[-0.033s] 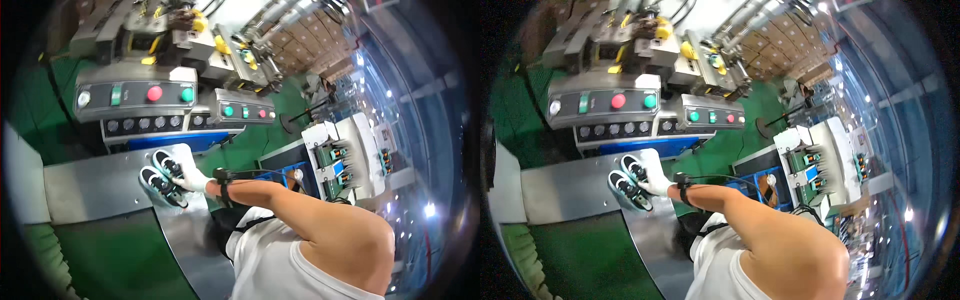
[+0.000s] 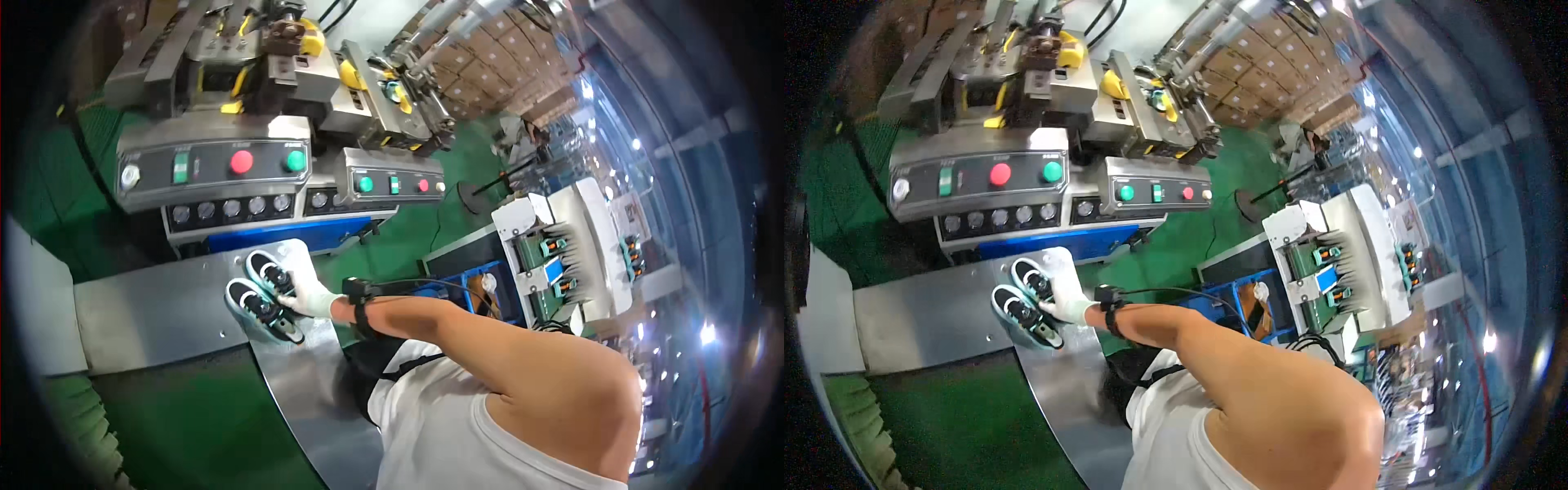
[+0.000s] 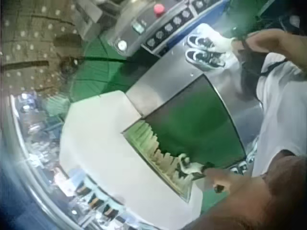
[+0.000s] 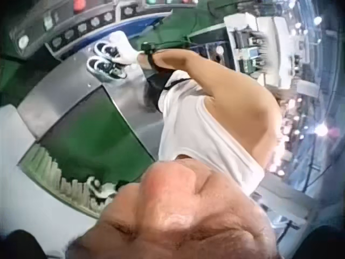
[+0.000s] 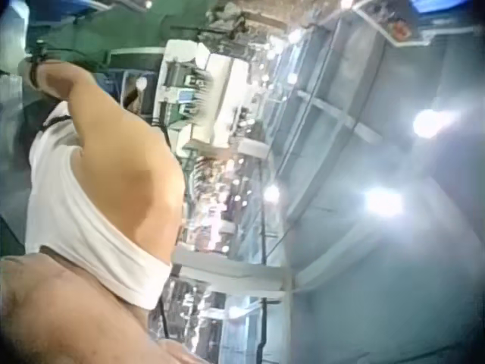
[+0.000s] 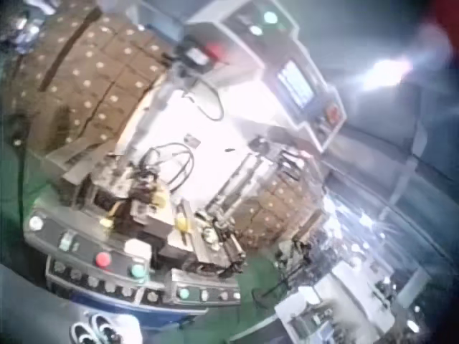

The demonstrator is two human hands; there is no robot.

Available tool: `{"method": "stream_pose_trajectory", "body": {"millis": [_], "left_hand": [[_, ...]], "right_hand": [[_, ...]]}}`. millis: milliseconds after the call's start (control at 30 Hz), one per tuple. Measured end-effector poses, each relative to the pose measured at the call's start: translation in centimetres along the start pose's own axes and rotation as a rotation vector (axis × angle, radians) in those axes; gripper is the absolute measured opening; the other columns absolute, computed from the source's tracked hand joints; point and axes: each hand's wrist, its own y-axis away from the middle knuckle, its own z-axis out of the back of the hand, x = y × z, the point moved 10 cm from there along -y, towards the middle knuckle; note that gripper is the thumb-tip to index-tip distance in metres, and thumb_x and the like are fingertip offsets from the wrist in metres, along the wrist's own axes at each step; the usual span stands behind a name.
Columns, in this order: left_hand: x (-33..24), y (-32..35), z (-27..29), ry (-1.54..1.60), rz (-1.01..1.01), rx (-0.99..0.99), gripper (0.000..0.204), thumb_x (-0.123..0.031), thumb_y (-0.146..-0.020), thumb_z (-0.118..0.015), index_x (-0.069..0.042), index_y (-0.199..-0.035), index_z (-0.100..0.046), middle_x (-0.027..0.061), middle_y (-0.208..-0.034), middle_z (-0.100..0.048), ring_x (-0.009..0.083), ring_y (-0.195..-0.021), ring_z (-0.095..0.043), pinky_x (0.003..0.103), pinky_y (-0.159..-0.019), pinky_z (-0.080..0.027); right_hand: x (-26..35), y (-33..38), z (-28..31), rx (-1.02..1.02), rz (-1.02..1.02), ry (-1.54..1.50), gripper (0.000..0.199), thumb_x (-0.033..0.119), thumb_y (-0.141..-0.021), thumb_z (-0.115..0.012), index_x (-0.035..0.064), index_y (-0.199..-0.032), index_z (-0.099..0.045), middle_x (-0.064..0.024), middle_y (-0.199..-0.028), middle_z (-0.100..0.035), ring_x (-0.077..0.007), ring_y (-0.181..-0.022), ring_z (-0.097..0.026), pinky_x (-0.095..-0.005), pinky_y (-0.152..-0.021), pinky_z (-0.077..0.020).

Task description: Operating a specialized shoe pressing and heat-setting machine to process athletic shoe uppers.

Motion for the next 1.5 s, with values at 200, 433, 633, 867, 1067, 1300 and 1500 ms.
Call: {"method": "stream_pose_trajectory", "body": {"millis": [200, 433, 633, 867, 1067, 1300, 1500], "left_hand": [[-19.2, 15.8, 6.8, 0.475, -0.003, 0.22, 0.048, -0.037, -0.09, -0.071, -0.005, -0.127, -0.066, 0.022, -0.121, -0.067, 0.0355, -0.108, -0.066, 0.04, -0.093, -0.051], [-48.6, 23.4, 15.4, 0.638, -0.809, -0.096, 0.024, -0.007, -0.082, -0.071, 0.002, -0.105, -0.068, 0.0198, -0.093, -0.065, 0.0322, -0.093, -0.065, 0.041, -0.081, -0.053], [-77.0, 34.9, 25.6, 0.617, -1.38, 0.178, 0.033, -0.002, -0.08, -0.074, -0.003, -0.112, -0.066, 0.0168, -0.103, -0.061, 0.0352, -0.092, -0.064, 0.042, -0.08, -0.053], [-96.9, 43.9, 32.8, 0.9, -1.695, 0.054, 0.046, 0.005, -0.086, -0.065, 0.001, -0.131, -0.055, 0.0194, -0.127, -0.058, 0.0337, -0.117, -0.059, 0.041, -0.1, -0.048], [-120.1, 39.4, 17.6, 0.831, -1.47, 0.403, 0.052, -0.02, -0.095, -0.063, 0.004, -0.139, -0.047, 0.0218, -0.13, -0.055, 0.0312, -0.118, -0.058, 0.039, -0.1, -0.048], [-137.1, 34.4, 3.0, 0.255, -1.276, 0.222, 0.049, -0.023, -0.089, -0.059, 0.012, -0.116, -0.04, 0.0382, -0.104, -0.064, 0.0485, -0.105, -0.064, 0.046, -0.093, -0.05], [-140.1, 29.6, 1.5, 0.312, -1.323, 0.435, 0.034, -0.018, -0.088, -0.054, 0.006, -0.11, -0.063, 0.0265, -0.103, -0.069, 0.0424, -0.09, -0.069, 0.044, -0.085, -0.055]], "right_hand": [[0.5, -0.6, 1.6, 0.113, -0.08, -0.202, 0.083, 0.026, -0.071, -0.074, -0.0114, -0.135, -0.039, -0.0353, -0.131, -0.046, -0.0447, -0.126, -0.046, -0.0495, -0.106, -0.0375], [12.3, 3.7, 14.4, 0.443, 0.283, -0.622, 0.076, 0.026, -0.08, -0.068, -0.0138, -0.137, -0.038, -0.0345, -0.121, -0.056, -0.0436, -0.111, -0.06, -0.0468, -0.094, -0.0483], [1.9, -1.5, 28.0, -0.154, 0.237, -0.562, 0.044, 0.024, -0.084, -0.073, 0.0001, -0.119, -0.059, -0.0152, -0.088, -0.069, -0.0313, -0.079, -0.068, -0.0426, -0.07, -0.0531], [-17.5, 1.1, 38.7, -0.014, -0.234, -1.595, 0.058, 0.019, -0.089, -0.072, -0.0041, -0.137, -0.05, -0.0086, -0.123, -0.064, -0.0126, -0.106, -0.061, -0.0294, -0.095, -0.0501], [-29.9, 6.3, 41.0, -0.311, -0.488, -1.786, 0.058, 0.023, -0.089, -0.072, -0.0051, -0.135, -0.053, -0.0101, -0.124, -0.064, -0.0165, -0.107, -0.063, -0.033, -0.095, -0.0512], [-36.2, 11.0, 43.0, -0.584, -0.626, -1.798, 0.06, 0.016, -0.088, -0.073, -0.0028, -0.14, -0.049, -0.0066, -0.133, -0.059, -0.0161, -0.119, -0.055, -0.0341, -0.106, -0.0418], [-37.2, 10.8, 41.4, -0.638, -0.658, -1.849, 0.06, 0.024, -0.09, -0.075, -0.002, -0.139, -0.05, -0.007, -0.132, -0.06, -0.0155, -0.119, -0.055, -0.0344, -0.105, -0.0418]]}}
